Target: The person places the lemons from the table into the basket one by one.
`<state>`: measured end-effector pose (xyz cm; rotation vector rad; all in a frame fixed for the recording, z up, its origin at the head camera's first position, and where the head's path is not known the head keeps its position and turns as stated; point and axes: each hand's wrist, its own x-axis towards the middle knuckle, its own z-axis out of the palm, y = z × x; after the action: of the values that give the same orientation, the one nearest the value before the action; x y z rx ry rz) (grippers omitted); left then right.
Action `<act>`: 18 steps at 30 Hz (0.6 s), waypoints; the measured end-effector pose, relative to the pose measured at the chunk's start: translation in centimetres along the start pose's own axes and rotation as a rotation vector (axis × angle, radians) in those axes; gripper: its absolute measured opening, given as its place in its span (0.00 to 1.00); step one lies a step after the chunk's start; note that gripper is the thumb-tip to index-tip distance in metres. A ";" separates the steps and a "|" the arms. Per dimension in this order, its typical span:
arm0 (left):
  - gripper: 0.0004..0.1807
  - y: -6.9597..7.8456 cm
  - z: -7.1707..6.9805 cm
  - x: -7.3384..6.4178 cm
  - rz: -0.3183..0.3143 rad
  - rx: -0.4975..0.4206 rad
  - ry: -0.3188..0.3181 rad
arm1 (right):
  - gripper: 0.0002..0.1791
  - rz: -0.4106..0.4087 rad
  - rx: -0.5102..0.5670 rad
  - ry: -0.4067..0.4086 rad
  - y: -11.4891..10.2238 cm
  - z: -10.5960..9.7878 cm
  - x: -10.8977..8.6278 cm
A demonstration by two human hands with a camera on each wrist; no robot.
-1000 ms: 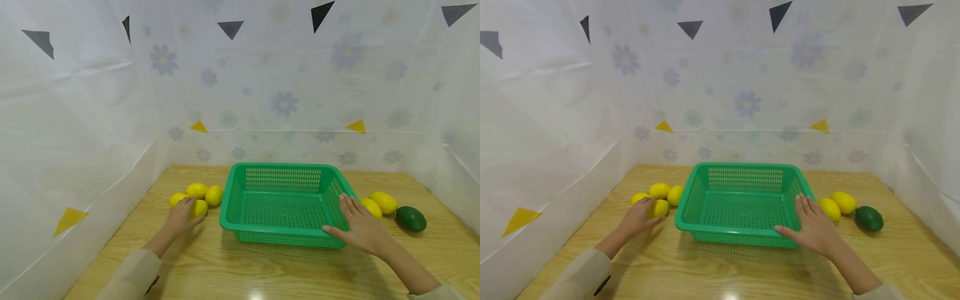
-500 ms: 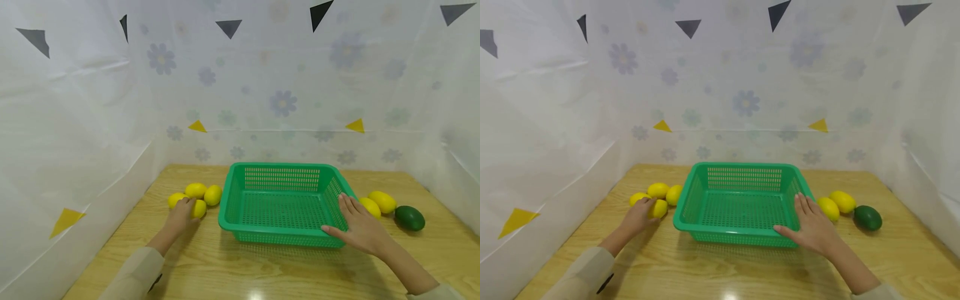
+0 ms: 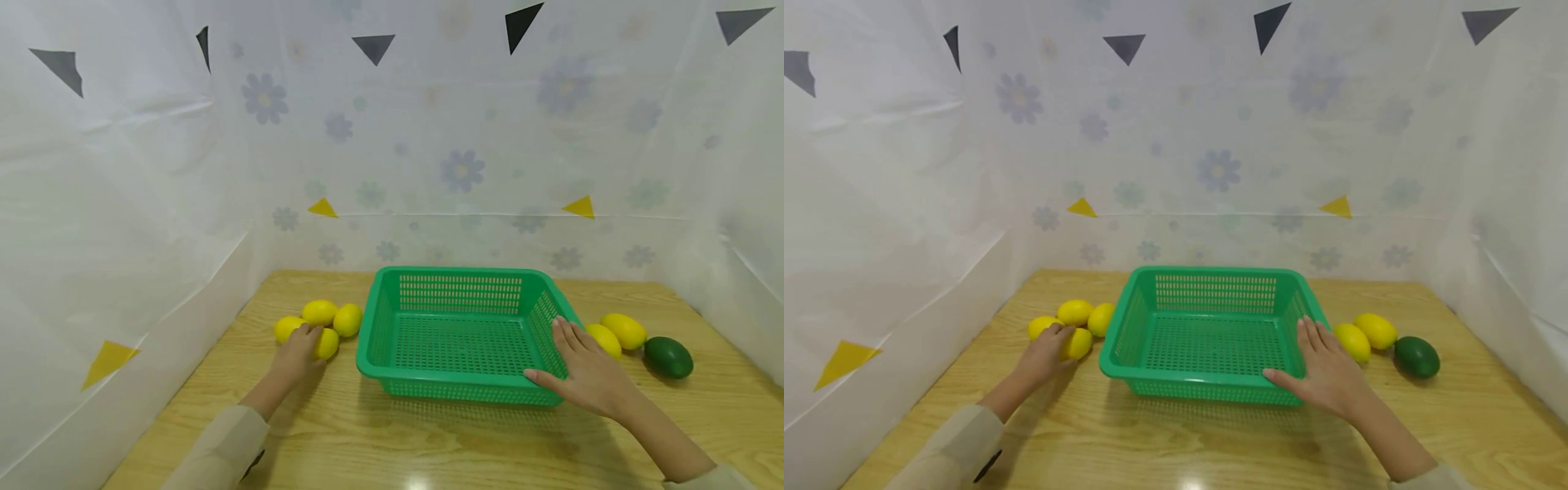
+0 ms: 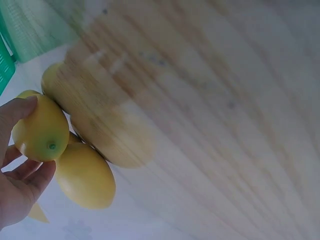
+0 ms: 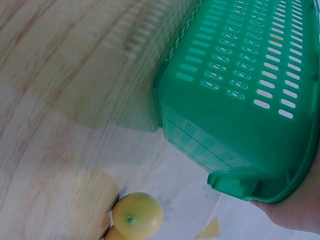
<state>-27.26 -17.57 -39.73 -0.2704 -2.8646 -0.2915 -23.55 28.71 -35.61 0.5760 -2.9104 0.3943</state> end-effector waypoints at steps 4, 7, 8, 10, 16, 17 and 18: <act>0.33 0.1 0.1 -0.1 0.005 -0.022 -0.006 | 0.54 0.004 0.001 -0.003 0.0 0.0 0.0; 0.32 0.1 0.0 -0.3 0.016 -0.030 -0.001 | 0.54 0.005 0.000 -0.003 0.0 0.0 0.0; 0.32 0.2 0.0 -0.3 0.019 -0.032 0.001 | 0.54 0.004 -0.002 -0.003 0.0 0.0 0.0; 0.32 0.2 0.0 -0.4 0.023 -0.045 0.005 | 0.54 0.003 -0.001 -0.002 0.0 0.0 0.0; 0.31 0.3 0.1 -0.6 0.043 -0.091 0.011 | 0.54 0.004 0.000 -0.003 -0.1 -0.1 0.0; 0.31 0.3 0.1 -0.6 0.045 -0.097 0.010 | 0.54 0.005 -0.001 -0.002 -0.1 -0.1 0.0; 0.31 0.3 0.1 -0.6 0.044 -0.101 0.009 | 0.54 0.005 -0.004 -0.001 -0.1 -0.1 0.0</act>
<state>-26.61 -17.36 -39.90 -0.3490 -2.8351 -0.4292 -23.45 28.64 -35.49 0.5690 -2.9134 0.3890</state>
